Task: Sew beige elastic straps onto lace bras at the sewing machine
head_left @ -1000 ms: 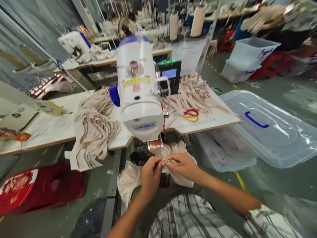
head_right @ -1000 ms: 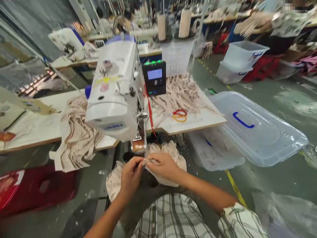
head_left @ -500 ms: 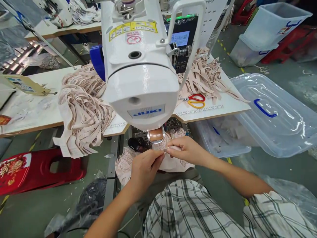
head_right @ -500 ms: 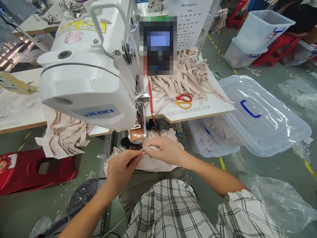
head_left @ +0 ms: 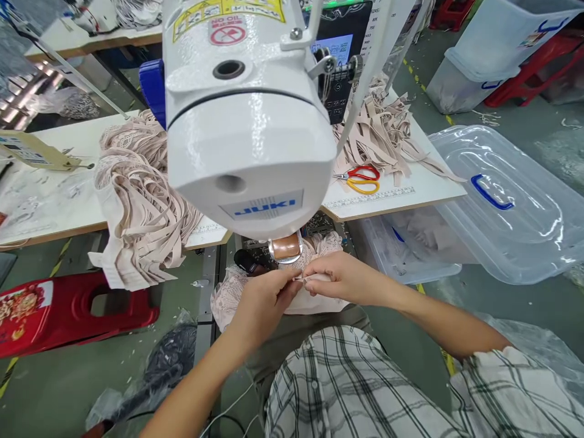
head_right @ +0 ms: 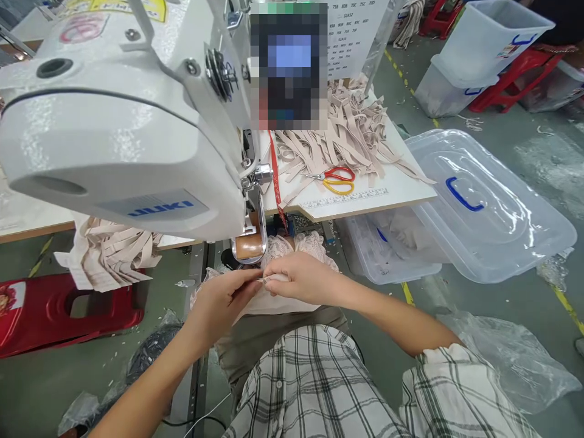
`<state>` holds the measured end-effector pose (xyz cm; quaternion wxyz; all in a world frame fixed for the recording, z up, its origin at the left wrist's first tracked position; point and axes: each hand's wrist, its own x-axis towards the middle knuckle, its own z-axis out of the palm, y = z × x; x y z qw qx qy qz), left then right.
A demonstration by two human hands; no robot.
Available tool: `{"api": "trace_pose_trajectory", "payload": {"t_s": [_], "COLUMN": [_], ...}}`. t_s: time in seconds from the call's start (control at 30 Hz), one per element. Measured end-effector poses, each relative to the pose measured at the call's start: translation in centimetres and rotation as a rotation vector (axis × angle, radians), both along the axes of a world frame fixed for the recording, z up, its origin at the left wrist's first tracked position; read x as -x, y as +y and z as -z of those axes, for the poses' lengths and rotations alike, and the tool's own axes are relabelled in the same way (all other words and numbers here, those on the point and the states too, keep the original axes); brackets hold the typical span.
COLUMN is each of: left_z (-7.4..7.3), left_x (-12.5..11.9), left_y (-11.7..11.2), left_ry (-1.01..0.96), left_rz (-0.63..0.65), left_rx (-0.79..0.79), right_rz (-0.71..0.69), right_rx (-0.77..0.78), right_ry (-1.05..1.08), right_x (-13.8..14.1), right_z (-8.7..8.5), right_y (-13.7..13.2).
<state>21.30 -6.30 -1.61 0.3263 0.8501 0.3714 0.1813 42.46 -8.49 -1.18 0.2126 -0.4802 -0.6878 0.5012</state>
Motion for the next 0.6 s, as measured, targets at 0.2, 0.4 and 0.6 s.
{"api": "trace_pose_trajectory", "payload": {"t_s": [0.2,0.4,0.6], "left_z": [0.1,1.0,2.6], "left_x": [-0.5,-0.4,2.0], "left_y": [-0.3,0.3,2.8], "left_ry": [0.107,0.036,0.105], "left_rz": [-0.027,-0.230,-0.001], "left_rx": [-0.127,-0.344,-0.969], "right_rz": [0.139,0.140,0.058], "right_rx": [-0.220,-0.329,-0.324], "right_ry": [-0.037,-0.101,-0.299], "right_x": [0.4,1.0,1.5], "right_z": [0.6,-1.1,-2.7], "right_y": [-0.6,2.7,5.8]}}
